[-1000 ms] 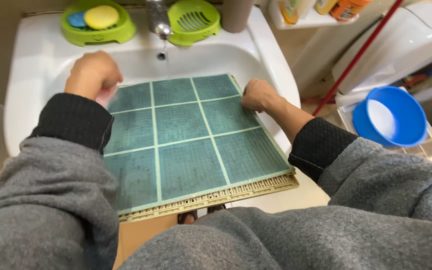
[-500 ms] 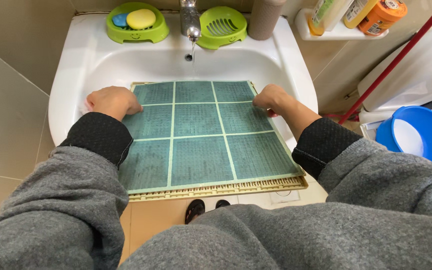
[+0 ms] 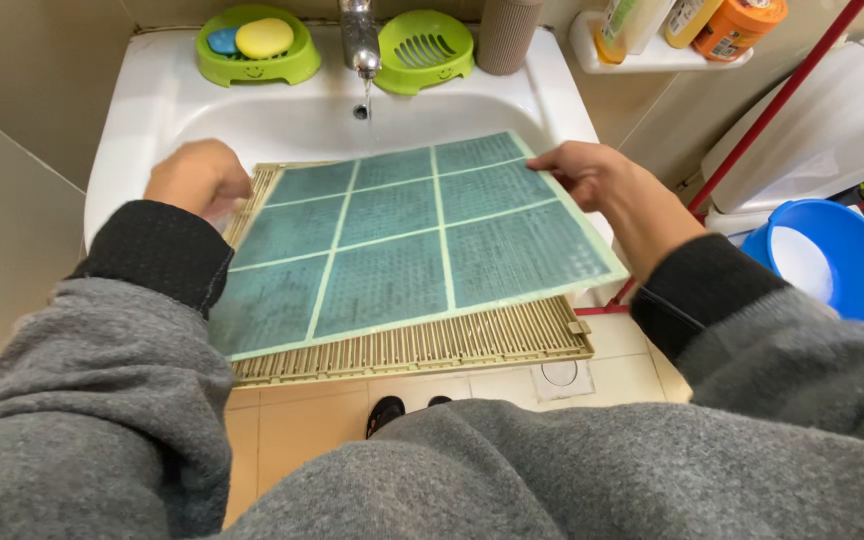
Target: The person scrubs a green air filter with a pink brush under running water in a sink. They flip the filter over to clean both sides and continue scrubbing the surface.
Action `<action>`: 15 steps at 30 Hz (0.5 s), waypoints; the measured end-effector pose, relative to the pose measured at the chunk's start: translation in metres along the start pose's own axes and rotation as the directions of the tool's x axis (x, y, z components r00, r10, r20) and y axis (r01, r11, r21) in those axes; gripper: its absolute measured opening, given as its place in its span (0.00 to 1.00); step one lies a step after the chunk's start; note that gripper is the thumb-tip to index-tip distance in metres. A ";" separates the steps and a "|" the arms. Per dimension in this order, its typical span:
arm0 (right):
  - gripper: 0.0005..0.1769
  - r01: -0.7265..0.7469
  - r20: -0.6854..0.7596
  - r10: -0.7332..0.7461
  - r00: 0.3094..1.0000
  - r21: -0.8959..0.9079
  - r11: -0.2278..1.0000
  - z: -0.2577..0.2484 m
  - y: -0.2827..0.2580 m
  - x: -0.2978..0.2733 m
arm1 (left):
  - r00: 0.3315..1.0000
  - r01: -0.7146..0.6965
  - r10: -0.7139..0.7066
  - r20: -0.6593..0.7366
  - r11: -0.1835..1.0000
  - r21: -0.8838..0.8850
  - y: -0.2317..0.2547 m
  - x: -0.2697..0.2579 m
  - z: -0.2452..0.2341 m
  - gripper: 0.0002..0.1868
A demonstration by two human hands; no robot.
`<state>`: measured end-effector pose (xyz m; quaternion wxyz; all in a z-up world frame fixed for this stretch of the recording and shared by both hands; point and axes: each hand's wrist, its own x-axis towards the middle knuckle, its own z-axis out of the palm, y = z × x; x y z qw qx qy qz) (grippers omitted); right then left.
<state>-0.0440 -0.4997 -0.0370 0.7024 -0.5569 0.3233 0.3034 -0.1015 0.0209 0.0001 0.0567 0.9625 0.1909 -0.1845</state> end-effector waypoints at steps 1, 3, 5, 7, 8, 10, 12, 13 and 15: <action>0.09 0.019 0.009 -0.019 1.000 0.028 0.999 -0.011 0.001 -0.009 | 1.000 -0.023 0.023 -0.002 0.999 -0.026 0.001 0.001 -0.009 0.20; 0.10 0.062 -0.003 -0.062 0.998 0.052 0.997 -0.029 0.005 -0.027 | 0.996 -0.084 0.084 -0.010 0.994 -0.072 0.007 0.005 -0.026 0.18; 0.12 0.109 -0.053 -0.107 0.993 0.044 0.993 -0.049 0.014 -0.046 | 0.987 -0.158 0.155 -0.033 0.980 -0.121 0.006 0.009 -0.040 0.16; 0.12 0.144 -0.066 -0.137 0.988 0.124 0.982 -0.064 0.029 -0.066 | 0.966 -0.256 0.247 -0.076 0.952 -0.166 0.007 0.014 -0.053 0.14; 0.12 0.156 -0.075 -0.145 0.987 0.163 0.974 -0.072 0.037 -0.077 | 0.949 -0.314 0.300 -0.099 0.932 -0.179 0.008 0.012 -0.057 0.14; 0.13 0.228 -0.116 -0.208 0.971 0.192 0.955 -0.080 0.052 -0.100 | 0.873 -0.481 0.450 -0.187 0.859 -0.176 0.005 0.006 -0.061 0.12; 0.13 0.285 -0.162 -0.250 0.955 0.255 0.924 -0.083 0.072 -0.126 | 0.705 -0.699 0.633 -0.320 0.697 -0.160 -0.001 -0.007 -0.062 0.12; 0.12 0.310 -0.185 -0.263 0.947 0.300 0.902 -0.086 0.083 -0.141 | 0.596 -0.795 0.703 -0.388 0.583 -0.167 0.002 -0.013 -0.063 0.10; 0.11 0.371 -0.271 -0.285 0.920 0.360 0.856 -0.087 0.099 -0.168 | 0.668 -0.738 0.699 -0.253 0.665 -0.111 0.015 -0.019 -0.073 0.13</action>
